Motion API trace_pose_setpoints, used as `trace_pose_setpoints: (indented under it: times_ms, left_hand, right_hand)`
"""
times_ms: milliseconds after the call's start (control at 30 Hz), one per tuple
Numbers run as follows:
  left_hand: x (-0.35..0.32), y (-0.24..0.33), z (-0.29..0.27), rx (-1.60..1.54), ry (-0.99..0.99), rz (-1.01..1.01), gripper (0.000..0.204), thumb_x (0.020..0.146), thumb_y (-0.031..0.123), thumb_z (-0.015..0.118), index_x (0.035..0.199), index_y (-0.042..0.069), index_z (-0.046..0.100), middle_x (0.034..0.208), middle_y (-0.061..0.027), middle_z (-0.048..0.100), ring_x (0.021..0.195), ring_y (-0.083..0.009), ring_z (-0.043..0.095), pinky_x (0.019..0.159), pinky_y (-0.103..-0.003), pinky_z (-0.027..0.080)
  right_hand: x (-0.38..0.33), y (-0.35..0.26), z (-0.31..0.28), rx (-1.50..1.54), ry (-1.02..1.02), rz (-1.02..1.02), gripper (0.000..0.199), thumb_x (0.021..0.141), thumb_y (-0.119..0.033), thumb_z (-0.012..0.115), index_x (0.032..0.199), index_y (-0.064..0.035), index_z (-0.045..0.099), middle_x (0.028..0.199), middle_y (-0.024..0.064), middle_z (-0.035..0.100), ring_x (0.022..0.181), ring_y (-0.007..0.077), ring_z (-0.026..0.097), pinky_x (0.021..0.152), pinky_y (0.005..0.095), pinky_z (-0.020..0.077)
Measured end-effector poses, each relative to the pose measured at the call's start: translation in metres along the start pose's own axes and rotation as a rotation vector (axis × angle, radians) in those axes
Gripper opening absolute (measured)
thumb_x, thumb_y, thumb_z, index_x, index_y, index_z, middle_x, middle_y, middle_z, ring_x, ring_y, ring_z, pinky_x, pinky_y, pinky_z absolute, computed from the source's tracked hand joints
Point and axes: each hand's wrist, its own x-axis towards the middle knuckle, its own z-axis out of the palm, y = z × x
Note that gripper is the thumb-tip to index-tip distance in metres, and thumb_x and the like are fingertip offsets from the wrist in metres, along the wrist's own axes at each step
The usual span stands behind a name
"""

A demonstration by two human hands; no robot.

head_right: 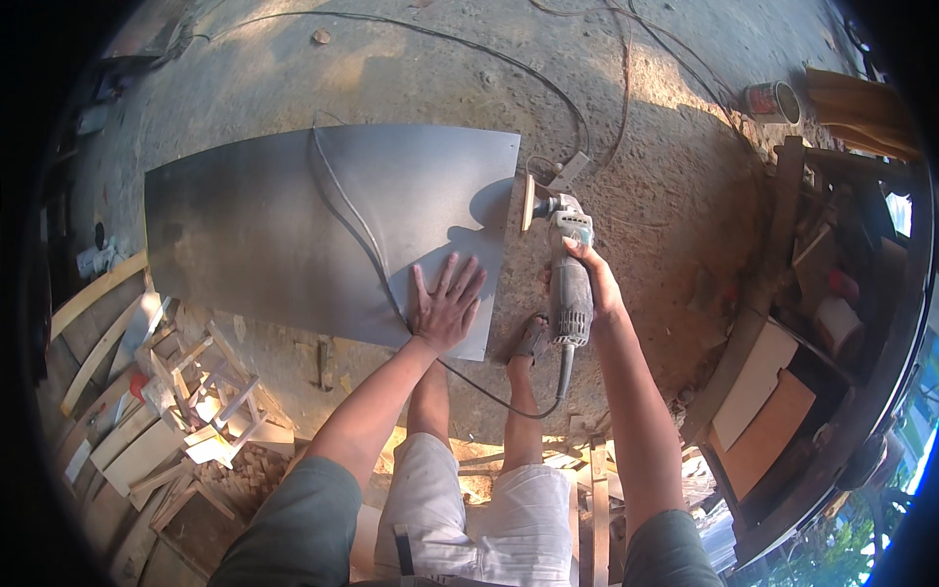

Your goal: The person sands a metal sheet using a power sander, turning it over to sand the other side and periodically checking the surface by hand.

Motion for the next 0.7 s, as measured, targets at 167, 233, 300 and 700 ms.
trace_pose_setpoints:
  times_ms: [167,233,300,700]
  left_hand:
    - [-0.001,-0.001,0.001,0.036,-0.013,-0.003,0.061,0.107,0.04,0.041,0.164,0.027,0.027,0.175,0.0039,0.01,0.161,-0.0256,0.007,0.116,-0.081,0.001]
    - [0.001,0.002,0.002,0.038,-0.012,0.007,0.06,0.107,0.04,0.039,0.164,0.027,0.027,0.175,0.0033,0.009,0.161,-0.0266,0.005,0.116,-0.081,0.001]
    - [0.001,0.002,0.002,0.053,-0.009,0.02,0.059,0.108,0.039,0.036,0.165,0.026,0.026,0.175,0.0024,0.008,0.161,-0.0284,0.002,0.116,-0.082,0.0]
    - [0.003,-0.006,-0.004,-0.133,0.069,-0.009,0.064,0.104,0.037,0.049,0.163,0.019,0.031,0.173,-0.0036,0.019,0.161,-0.0272,0.012,0.115,-0.081,0.001]
  right_hand:
    - [-0.008,-0.023,0.006,-0.041,0.009,-0.118,0.07,0.097,-0.072,0.053,0.119,-0.0058,0.06,0.087,0.0136,0.068,0.07,0.0235,0.069,0.063,0.0358,0.0597]
    - [0.007,-0.037,-0.005,0.044,0.049,-0.161,0.074,0.099,-0.074,0.041,0.115,-0.0049,0.062,0.083,0.0153,0.069,0.068,0.029,0.07,0.062,0.0403,0.0602]
    - [0.011,-0.049,-0.008,0.006,0.061,-0.202,0.071,0.102,-0.071,0.039,0.116,-0.0043,0.062,0.085,0.0187,0.07,0.071,0.0322,0.071,0.063,0.0441,0.0605]
    - [-0.011,-0.065,0.016,-0.124,0.07,-0.218,0.062,0.097,-0.056,0.064,0.122,0.0009,0.057,0.087,0.0154,0.069,0.07,0.0254,0.071,0.065,0.0373,0.0607]
